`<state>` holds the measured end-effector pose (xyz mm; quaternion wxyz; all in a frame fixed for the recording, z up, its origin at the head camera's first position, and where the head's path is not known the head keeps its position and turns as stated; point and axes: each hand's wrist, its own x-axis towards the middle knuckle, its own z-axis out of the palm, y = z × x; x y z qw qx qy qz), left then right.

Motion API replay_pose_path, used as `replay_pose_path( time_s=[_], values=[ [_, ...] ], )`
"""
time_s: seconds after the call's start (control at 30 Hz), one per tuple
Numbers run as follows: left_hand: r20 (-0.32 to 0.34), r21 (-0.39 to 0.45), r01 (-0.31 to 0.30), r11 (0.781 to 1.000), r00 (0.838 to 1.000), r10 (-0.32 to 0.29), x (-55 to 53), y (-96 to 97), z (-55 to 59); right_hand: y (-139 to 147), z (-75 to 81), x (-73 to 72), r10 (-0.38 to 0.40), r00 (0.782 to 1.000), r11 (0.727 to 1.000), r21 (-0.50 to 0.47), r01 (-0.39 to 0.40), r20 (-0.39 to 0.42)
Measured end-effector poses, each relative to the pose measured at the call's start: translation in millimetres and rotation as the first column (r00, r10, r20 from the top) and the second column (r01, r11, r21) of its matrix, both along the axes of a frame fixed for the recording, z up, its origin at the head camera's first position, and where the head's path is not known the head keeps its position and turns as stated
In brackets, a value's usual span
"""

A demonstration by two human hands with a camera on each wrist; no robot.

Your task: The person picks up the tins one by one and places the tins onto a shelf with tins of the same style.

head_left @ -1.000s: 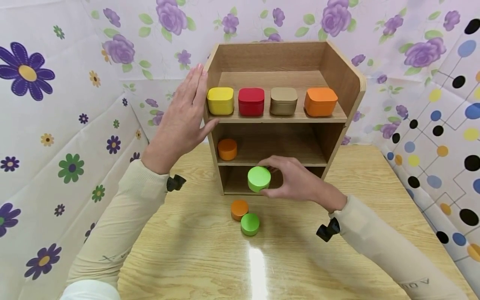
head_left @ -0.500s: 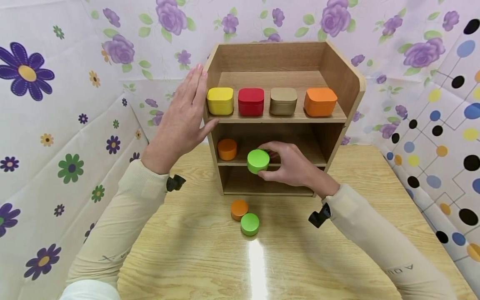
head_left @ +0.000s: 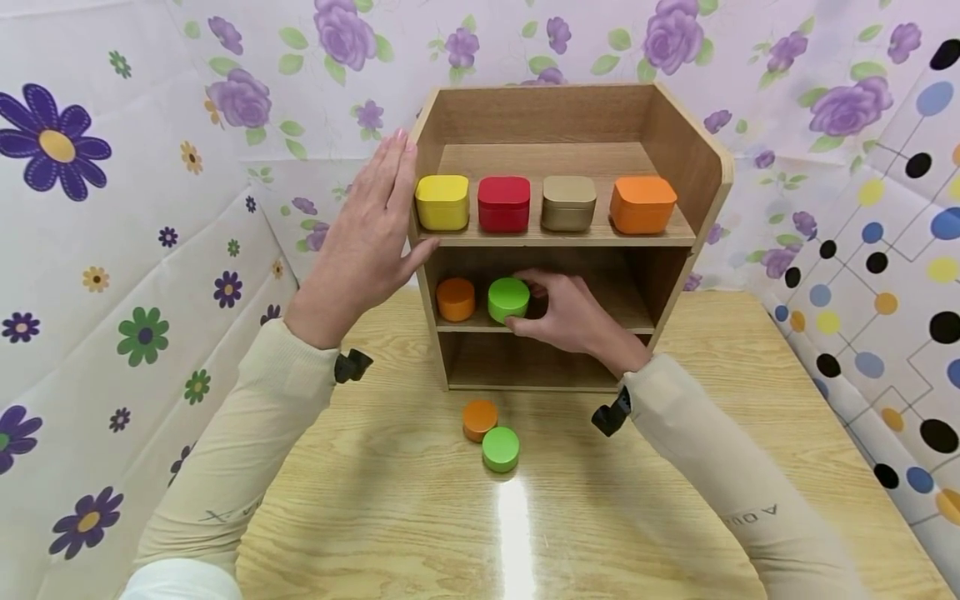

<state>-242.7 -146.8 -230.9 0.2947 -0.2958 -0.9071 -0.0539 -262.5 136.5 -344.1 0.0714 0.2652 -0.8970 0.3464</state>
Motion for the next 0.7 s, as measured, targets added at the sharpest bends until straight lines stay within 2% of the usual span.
replay_pose_path(
  time_s=[0.3,0.7],
  values=[
    [-0.003,0.009,0.004,1.000,1.000,-0.004,0.7,-0.3,-0.9,-5,-7.3,-12.4,-0.016,1.000,1.000,-0.013,0.016,0.002],
    [-0.004,0.003,-0.001,1.000,1.000,0.001,0.4,-0.8,-1.3,-10,-12.2,-17.6,-0.010,1.000,1.000,-0.007,0.010,0.016]
  ],
)
